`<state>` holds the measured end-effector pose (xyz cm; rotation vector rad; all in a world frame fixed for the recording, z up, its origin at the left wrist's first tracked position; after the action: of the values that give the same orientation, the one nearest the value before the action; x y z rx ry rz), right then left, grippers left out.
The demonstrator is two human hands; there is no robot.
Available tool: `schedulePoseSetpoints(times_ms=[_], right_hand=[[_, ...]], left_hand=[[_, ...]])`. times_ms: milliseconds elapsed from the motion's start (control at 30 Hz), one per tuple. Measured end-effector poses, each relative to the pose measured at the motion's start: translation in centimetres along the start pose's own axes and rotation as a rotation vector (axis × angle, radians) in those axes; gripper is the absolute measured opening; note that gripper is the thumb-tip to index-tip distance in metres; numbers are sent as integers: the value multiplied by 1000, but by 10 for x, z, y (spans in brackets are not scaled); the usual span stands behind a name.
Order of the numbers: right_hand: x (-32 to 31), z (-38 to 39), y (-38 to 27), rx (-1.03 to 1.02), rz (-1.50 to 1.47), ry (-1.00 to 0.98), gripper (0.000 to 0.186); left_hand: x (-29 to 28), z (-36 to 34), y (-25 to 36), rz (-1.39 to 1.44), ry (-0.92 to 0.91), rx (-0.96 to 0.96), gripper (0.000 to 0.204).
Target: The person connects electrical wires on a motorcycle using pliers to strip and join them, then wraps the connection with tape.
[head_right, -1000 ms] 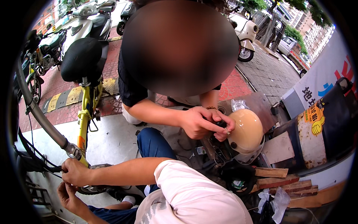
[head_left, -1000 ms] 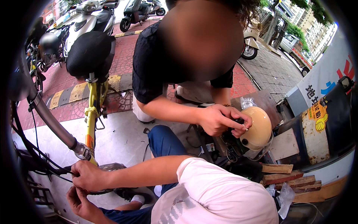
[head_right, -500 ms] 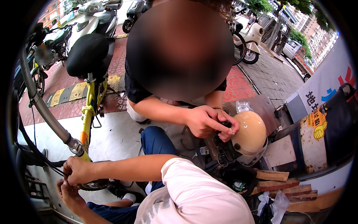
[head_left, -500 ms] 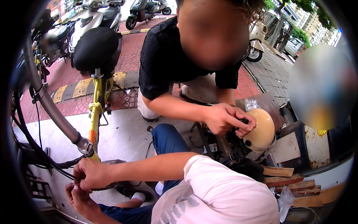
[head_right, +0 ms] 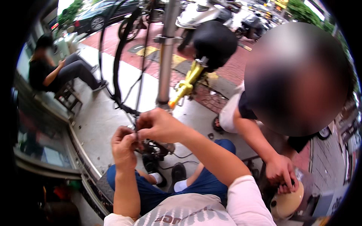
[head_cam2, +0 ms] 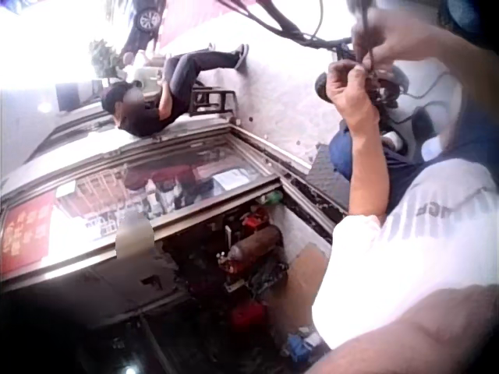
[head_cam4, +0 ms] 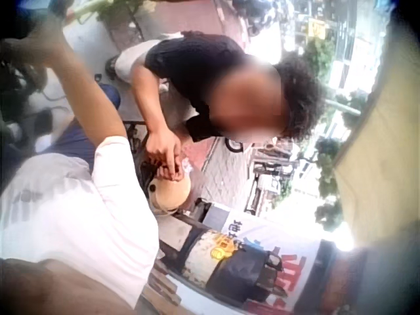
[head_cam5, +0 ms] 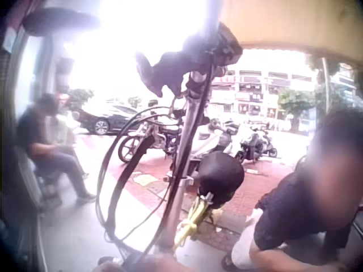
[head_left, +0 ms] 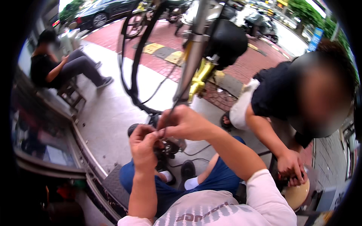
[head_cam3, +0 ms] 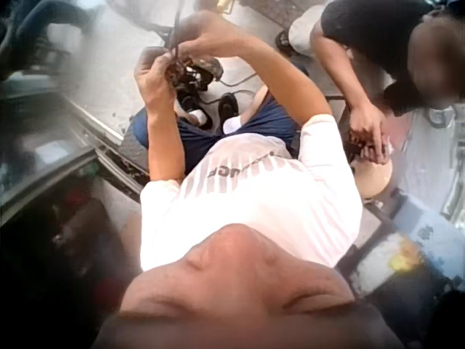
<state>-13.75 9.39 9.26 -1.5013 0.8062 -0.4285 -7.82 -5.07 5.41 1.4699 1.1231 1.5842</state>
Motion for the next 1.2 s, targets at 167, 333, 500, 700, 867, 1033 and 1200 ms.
schedulePoseSetpoints(times_ms=[167,333,500,700,867,1033,1200], right_hand=[[-7,3,-28,-93,290,130,20],[-17,10,-31,-46,289,153,17],[-16,7,-24,-83,234,162,14],[-14,0,-12,-99,212,204,13],[-16,0,2,-9,56,174,16],[-15,-2,25,229,-306,78,21],[-18,-7,28,277,-265,143,18]], left_hand=[[-12,-7,-16,70,-92,-8,9],[4,-18,-16,41,-172,-21,14],[1,-21,-15,6,-203,-65,17],[2,-25,-14,79,-157,-119,15],[3,-29,-19,82,-174,-129,14],[7,-32,-27,52,-316,-196,11],[7,-35,-28,36,-278,-195,11]])
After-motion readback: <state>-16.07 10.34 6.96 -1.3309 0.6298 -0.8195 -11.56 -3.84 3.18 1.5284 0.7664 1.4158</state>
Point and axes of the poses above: each hand's wrist, its own z-axis away from the middle knuckle, its own x-axis out of the palm, y = z × x, the point moved 7 cm from there along -z, towards the middle knuckle, and after that the axes turned 3 degrees about -y, right-handed, at the moved point
